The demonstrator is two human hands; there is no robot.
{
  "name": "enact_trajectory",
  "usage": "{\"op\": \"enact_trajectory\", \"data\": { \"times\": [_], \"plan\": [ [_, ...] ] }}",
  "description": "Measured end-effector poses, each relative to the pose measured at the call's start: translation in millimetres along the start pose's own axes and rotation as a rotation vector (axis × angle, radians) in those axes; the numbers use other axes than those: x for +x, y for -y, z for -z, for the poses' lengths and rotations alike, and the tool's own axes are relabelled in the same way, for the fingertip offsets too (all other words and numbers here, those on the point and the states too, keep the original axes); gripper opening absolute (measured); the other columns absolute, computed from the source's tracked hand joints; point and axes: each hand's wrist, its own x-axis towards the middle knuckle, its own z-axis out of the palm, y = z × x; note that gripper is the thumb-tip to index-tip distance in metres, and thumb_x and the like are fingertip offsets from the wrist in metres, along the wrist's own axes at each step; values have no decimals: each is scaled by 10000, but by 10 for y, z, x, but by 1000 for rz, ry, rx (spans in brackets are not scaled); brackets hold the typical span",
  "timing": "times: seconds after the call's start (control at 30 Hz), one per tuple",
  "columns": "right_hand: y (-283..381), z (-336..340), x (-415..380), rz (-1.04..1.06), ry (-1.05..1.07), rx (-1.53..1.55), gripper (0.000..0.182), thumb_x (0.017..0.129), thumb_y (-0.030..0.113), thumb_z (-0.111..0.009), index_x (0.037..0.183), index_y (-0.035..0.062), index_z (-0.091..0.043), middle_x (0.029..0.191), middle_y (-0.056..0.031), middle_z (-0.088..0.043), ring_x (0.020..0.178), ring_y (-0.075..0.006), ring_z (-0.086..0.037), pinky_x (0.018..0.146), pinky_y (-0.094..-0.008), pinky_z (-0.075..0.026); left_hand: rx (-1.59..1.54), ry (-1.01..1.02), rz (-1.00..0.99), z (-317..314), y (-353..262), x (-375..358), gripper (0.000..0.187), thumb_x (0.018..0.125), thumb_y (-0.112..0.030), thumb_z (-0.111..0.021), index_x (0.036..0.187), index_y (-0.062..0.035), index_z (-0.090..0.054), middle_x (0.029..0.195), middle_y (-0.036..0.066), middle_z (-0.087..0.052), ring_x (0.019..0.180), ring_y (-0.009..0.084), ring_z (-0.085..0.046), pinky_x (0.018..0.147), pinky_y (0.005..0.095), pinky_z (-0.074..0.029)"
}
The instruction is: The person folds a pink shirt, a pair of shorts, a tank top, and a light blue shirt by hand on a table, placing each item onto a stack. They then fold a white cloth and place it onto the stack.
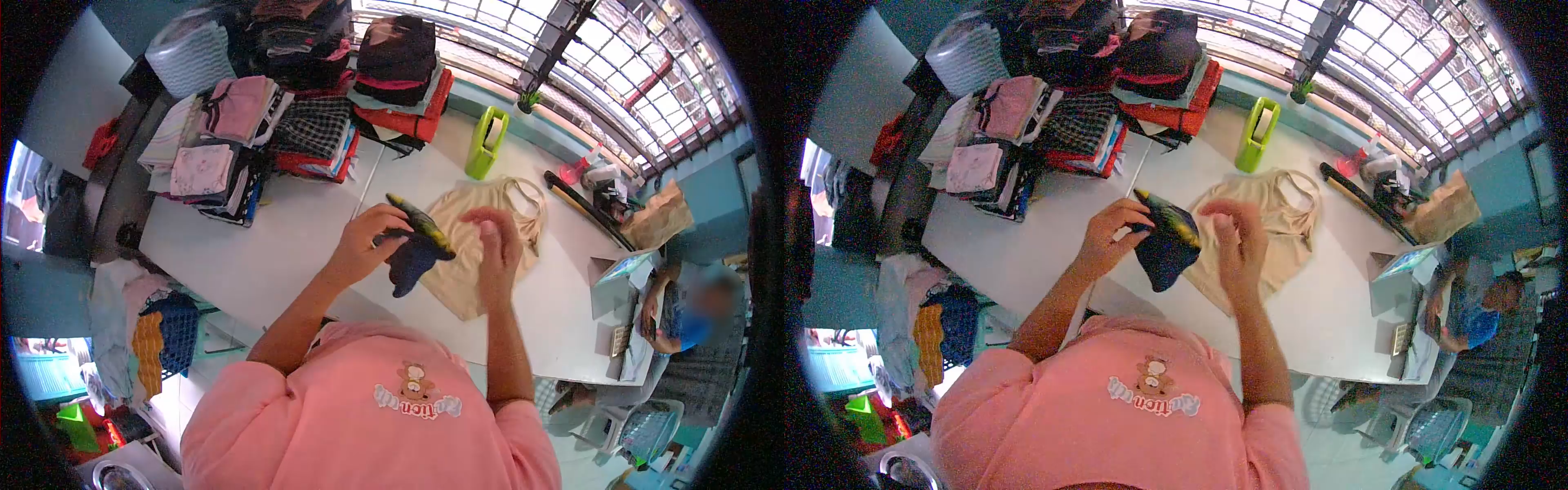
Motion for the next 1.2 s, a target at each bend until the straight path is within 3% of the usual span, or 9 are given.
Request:
{"op": "enact_trajectory", "data": {
  "times": [0.03, 0.1, 0.23, 0.57, 0.77, 0.93, 1.0, 1.1, 1.2],
  "plan": [
    [-26, 64, 81, -5, -8, -3, 263, 849, 284, -480, 885, 31, -540, 854, -65, -587, 781, -139, -520, 711, -257, -406, -18, 50, -22, 52, -45, 27, 186, 649, 34, -601, 817, -44, -581, 927, 108, -542, 846, 206, -549, 726, 279, -452],
    [-64, 145, 261, 393, 455, -129, 435, 854, 441, -379, 862, 44, -555, 857, -62, -587, 894, -207, -501, 793, -327, -369, -15, 80, -47, 131, -142, 105, 186, 628, 24, -592, 799, -50, -587, 902, 99, -554, 826, 210, -554, 727, 294, -444],
    [-61, 38, 231, 488, 674, -268, 521, 791, 559, -358, 862, 90, -573, 822, -57, -571, 948, -254, -467, 853, -389, -306, 11, 135, -202, 227, -307, 216, 196, 595, 47, -535, 762, -46, -578, 869, 74, -564, 737, 177, -555, 623, 268, -448],
    [178, 68, 96, 694, 743, -745, 278, 632, 365, -658, 736, 120, -576, 828, -17, -542, 1009, -210, -446, 909, -452, -241, 117, -175, -28, 711, -93, -26, 170, 597, 47, -501, 744, -5, -569, 834, 70, -559, 739, 104, -520, 636, 218, -418],
    [-20, 112, 89, 717, 573, -686, 239, 659, 340, -653, 691, 124, -557, 1046, -20, -464, 1086, -259, -397, 945, -431, -250, 277, -270, -135, 672, -13, -191, 187, 553, 87, -539, 696, -34, -536, 730, 85, -556, 706, 233, -545, 666, 296, -432],
    [42, 112, 52, 649, 480, -342, 256, 681, 255, -668, 715, 52, -516, 1007, -81, -491, 1002, -276, -456, 818, -382, -391, 174, -282, -138, 610, -288, -177, 244, 577, 133, -447, 749, -23, -522, 780, 72, -519, 697, 136, -511, 573, 206, -410],
    [4, 113, -34, -35, 638, -146, 213, 717, 188, -654, 802, 39, -526, 1020, -92, -502, 911, -239, -510, 795, -319, -417, 125, -283, -126, 588, -269, -215, 250, 583, 134, -453, 764, -23, -524, 793, 69, -517, 705, 130, -512, 571, 201, -410],
    [-37, 129, -74, 2, 584, -220, 219, 745, 148, -620, 889, 31, -504, 996, -116, -499, 830, -225, -530, 754, -286, -432, 107, -292, -143, 534, -352, -202, 248, 599, 133, -481, 789, -20, -528, 803, 69, -526, 713, 125, -516, 574, 205, -415],
    [111, 163, -100, -43, 580, -244, 467, 693, 162, -646, 1095, 60, -432, 969, -110, -512, 869, -246, -523, 757, -334, -426, 19, -81, -59, 436, -500, -199, 255, 618, 119, -505, 813, -38, -552, 799, 82, -572, 687, 133, -537, 565, 229, -422]
  ]
}}
